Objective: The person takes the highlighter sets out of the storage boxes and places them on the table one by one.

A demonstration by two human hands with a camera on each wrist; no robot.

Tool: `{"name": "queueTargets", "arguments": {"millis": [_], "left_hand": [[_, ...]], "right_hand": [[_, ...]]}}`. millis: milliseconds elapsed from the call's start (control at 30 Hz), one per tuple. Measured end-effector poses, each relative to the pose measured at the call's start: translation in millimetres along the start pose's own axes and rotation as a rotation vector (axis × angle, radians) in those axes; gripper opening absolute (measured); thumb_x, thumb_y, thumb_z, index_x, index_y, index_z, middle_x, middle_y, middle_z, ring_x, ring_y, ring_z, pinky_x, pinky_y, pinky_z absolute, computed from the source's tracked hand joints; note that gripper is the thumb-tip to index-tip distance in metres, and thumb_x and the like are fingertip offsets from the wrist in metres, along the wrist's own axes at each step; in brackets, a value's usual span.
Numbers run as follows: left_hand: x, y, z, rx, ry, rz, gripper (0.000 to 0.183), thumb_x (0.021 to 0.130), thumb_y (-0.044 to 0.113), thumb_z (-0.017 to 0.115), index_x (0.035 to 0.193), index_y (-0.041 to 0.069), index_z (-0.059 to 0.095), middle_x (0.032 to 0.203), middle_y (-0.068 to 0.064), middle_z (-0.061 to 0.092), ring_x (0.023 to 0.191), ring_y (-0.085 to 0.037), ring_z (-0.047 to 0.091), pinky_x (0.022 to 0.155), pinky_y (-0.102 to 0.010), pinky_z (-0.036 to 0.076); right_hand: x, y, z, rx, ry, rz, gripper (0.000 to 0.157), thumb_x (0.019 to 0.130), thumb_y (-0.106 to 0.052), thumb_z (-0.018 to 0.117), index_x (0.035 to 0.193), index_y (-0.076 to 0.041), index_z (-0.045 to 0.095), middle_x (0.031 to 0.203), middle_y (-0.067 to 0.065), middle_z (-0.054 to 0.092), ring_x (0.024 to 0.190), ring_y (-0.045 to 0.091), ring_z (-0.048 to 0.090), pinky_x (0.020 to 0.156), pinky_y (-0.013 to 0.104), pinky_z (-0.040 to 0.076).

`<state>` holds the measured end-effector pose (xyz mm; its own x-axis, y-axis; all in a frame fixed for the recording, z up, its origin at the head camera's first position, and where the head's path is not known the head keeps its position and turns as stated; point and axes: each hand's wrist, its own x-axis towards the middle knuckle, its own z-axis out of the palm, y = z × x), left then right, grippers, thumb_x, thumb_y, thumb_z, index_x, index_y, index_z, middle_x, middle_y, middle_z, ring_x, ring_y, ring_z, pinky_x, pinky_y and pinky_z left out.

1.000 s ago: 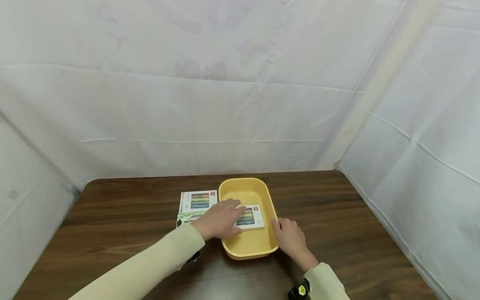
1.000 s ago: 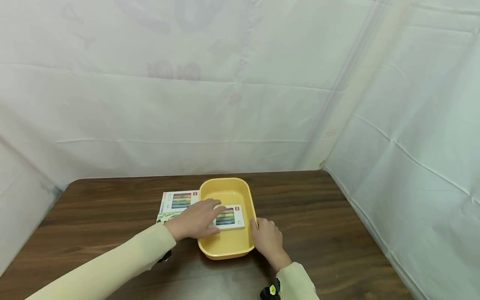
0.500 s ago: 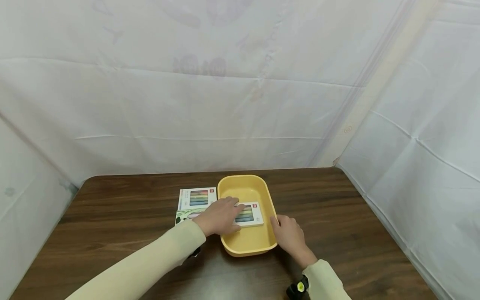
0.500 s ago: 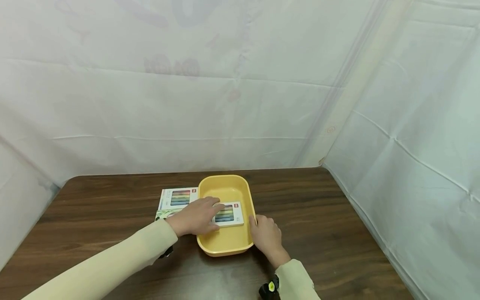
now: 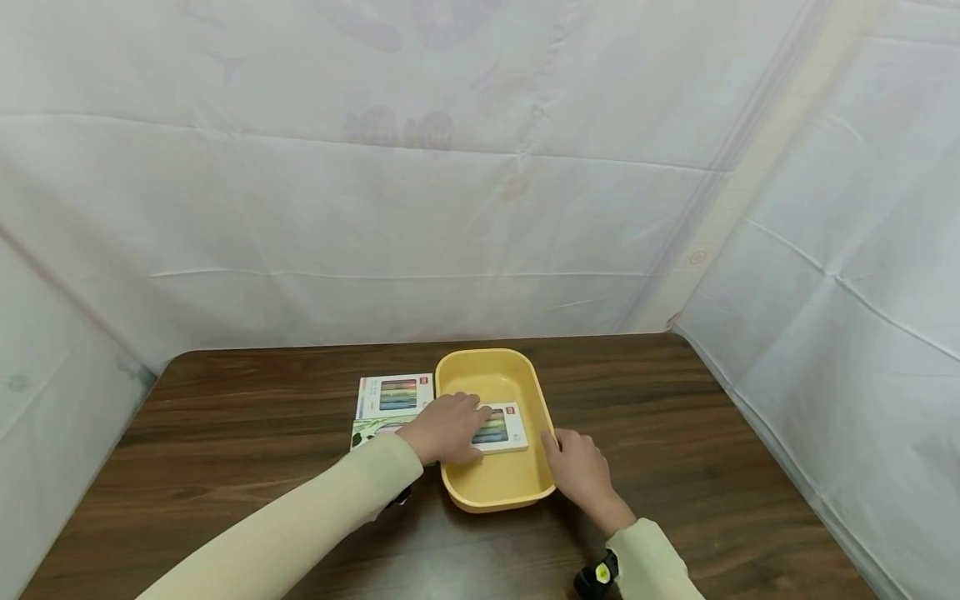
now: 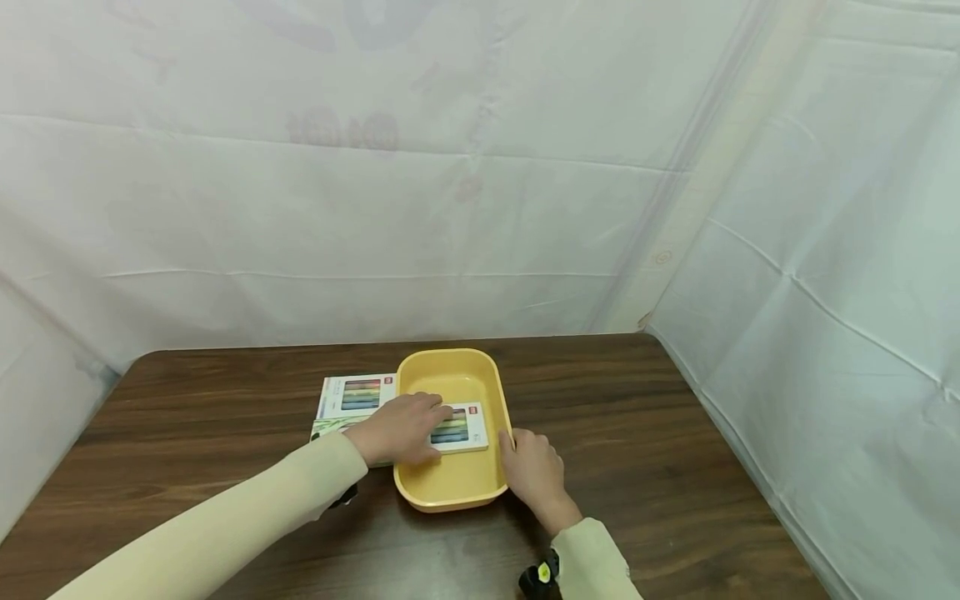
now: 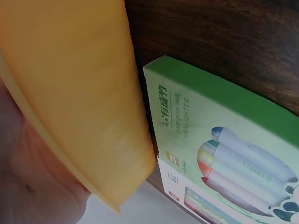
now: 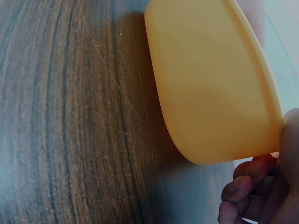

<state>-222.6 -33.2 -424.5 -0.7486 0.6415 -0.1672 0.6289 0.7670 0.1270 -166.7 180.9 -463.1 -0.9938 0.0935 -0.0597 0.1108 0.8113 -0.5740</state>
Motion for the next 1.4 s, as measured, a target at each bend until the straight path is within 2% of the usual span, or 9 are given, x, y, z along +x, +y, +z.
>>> {"name": "queueTargets", "arguments": {"millis": [533,900,1400], "left_hand": [[4.6,-0.5,4.3,0.047,-0.044,-0.013,0.066,0.085,0.043,0.069,0.141,0.017,0.047,0.135,-0.008,0.055,0.121,-0.026,0.053,0.104,-0.045,0.041],[5.1,0.1,4.5,0.082,-0.027,0.003,0.064,0.084,0.043,0.070,0.139,0.017,0.049,0.127,-0.008,0.059,0.112,-0.025,0.057,0.097,-0.043,0.046],[2.7,-0.1,2.2,0.050,-0.005,0.010,0.059,0.085,0.041,0.068,0.137,0.017,0.052,0.125,-0.008,0.059,0.109,-0.024,0.054,0.095,-0.043,0.046]], "right_hand": [[-2.8,-2.8,0.5,0.010,-0.012,0.000,0.038,0.102,-0.031,0.045,0.072,-0.012,0.060,0.057,0.001,0.049,0.049,0.014,0.046,0.046,0.027,0.035],[-3.4,-2.3,1.3,0.005,-0.013,0.000,0.038,0.102,-0.031,0.045,0.073,-0.012,0.060,0.057,0.000,0.049,0.049,0.014,0.046,0.046,0.027,0.034],[-4.6,-2.3,1.0,0.004,-0.011,-0.004,0.037,0.102,-0.032,0.045,0.076,-0.012,0.062,0.058,0.000,0.049,0.050,0.014,0.046,0.047,0.028,0.034]]}}
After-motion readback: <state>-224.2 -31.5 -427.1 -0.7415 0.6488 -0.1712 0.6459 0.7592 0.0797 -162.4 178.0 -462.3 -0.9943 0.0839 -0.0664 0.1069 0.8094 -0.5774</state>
